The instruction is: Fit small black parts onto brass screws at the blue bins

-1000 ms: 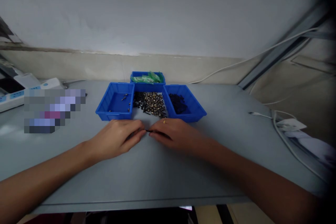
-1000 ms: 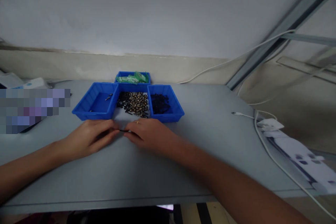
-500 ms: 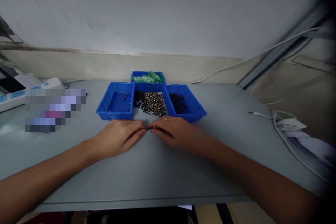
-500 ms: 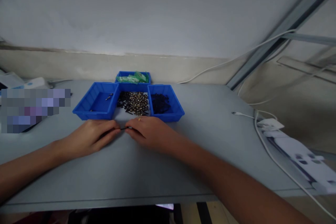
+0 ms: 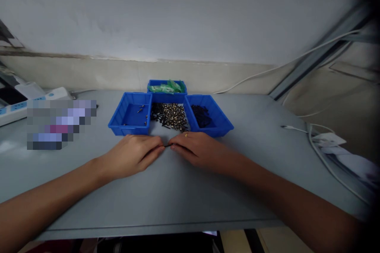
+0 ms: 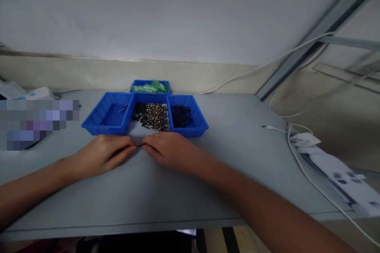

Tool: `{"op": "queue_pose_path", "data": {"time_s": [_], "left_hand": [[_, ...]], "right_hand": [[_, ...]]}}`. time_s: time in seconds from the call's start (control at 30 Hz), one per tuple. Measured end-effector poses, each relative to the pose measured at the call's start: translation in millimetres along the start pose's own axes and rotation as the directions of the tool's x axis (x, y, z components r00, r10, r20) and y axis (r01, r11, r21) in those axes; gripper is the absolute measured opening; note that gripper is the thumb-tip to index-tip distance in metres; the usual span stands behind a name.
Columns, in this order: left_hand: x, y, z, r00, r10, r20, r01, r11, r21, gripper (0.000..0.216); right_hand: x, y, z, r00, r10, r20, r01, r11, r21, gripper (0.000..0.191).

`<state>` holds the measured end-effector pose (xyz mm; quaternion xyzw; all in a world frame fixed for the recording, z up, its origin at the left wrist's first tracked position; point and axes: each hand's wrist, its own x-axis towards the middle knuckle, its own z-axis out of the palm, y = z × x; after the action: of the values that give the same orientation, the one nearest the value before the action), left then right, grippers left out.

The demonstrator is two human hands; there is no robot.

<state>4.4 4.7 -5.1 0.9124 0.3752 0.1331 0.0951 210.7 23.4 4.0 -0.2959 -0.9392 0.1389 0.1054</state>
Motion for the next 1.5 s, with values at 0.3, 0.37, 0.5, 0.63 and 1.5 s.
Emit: {"op": "queue_pose_path", "data": {"time_s": [0.3,0.37,0.5,0.63,1.5], "left_hand": [[-1.7,1.3,-0.4,0.999,-0.017,-0.047,0.014,0.998,-0.06,0.02],[-1.9,1.1,0.6,0.997,-0.012,-0.072,0.007,0.997,-0.071,0.019],[-2.3,-0.3,2.5,0.994,0.066,-0.09,-0.072,0.995,-0.068,0.016],[-2.7,-1.6,2.6,0.989,0.12,-0.081,-0.126,0.989,-0.079,0.018],[0.6,-0.8,4.8,0.995,0.092,-0.05,-0.094,0.994,-0.053,0.018]], "right_hand": [[0.9,1.2,6.3,0.999,0.012,0.03,-0.011,1.0,-0.015,0.025],[0.9,1.9,7.7,1.0,0.009,0.024,-0.009,1.0,0.003,0.025],[1.0,3.0,8.6,0.999,-0.008,0.046,0.006,0.999,0.044,0.026],[1.1,2.4,8.0,0.997,-0.02,0.069,0.017,0.999,0.046,0.026],[1.4,-3.3,0.1,0.996,0.007,0.091,-0.012,0.998,0.058,0.02]]}}
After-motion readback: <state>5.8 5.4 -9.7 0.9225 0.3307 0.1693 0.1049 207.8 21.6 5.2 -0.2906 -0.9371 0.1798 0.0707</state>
